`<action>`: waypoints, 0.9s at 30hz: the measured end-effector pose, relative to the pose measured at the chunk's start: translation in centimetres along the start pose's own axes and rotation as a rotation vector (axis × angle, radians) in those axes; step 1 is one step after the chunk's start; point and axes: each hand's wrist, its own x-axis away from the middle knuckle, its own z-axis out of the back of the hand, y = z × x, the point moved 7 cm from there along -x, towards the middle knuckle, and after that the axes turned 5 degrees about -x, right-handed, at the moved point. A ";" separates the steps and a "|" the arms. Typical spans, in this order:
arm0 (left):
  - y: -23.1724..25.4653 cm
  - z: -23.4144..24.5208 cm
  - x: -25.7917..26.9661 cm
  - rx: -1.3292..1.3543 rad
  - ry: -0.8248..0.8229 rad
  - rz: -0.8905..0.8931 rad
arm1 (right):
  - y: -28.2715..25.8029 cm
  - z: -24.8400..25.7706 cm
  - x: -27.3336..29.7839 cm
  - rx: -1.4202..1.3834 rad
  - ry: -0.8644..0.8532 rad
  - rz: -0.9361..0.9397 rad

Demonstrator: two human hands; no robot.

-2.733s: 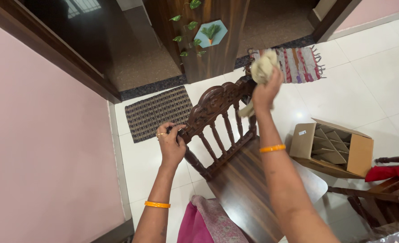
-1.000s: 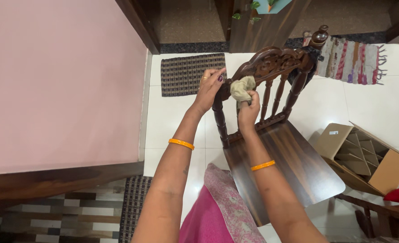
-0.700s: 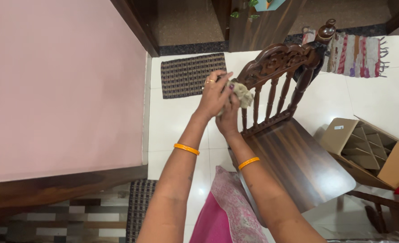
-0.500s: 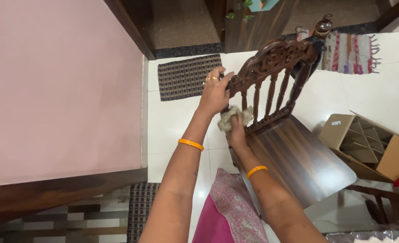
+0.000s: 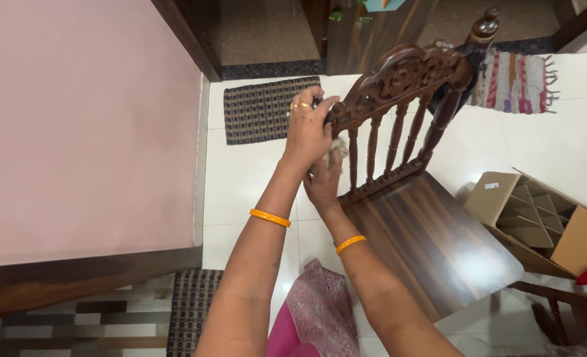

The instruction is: The person wipes a wooden chair with a cloth, cleaning the backrest, seat, and legs. The person then moves to a second wooden chair and repeats the wiping process on its backrest and seat.

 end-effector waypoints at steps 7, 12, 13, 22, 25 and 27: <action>-1.0 -0.3 -1.0 -0.044 0.114 -0.058 | 7.9 -3.5 9.8 -0.007 -0.241 -0.110; -1.7 -0.5 -1.5 -0.074 0.114 -0.043 | 13.1 -4.7 14.0 -0.013 -0.471 -0.211; -1.6 -0.5 -1.5 -0.061 0.117 -0.050 | 14.0 -4.2 14.9 -0.007 -0.521 -0.236; -0.7 0.1 -0.9 -0.001 0.162 -0.071 | 11.9 7.8 7.7 -0.070 -0.184 -0.372; -0.1 0.6 -0.7 -0.006 0.164 -0.080 | 7.1 8.1 0.1 -0.043 0.028 -0.101; 0.5 0.8 -0.2 -0.018 0.172 -0.103 | 5.7 6.6 -3.5 0.014 0.151 0.026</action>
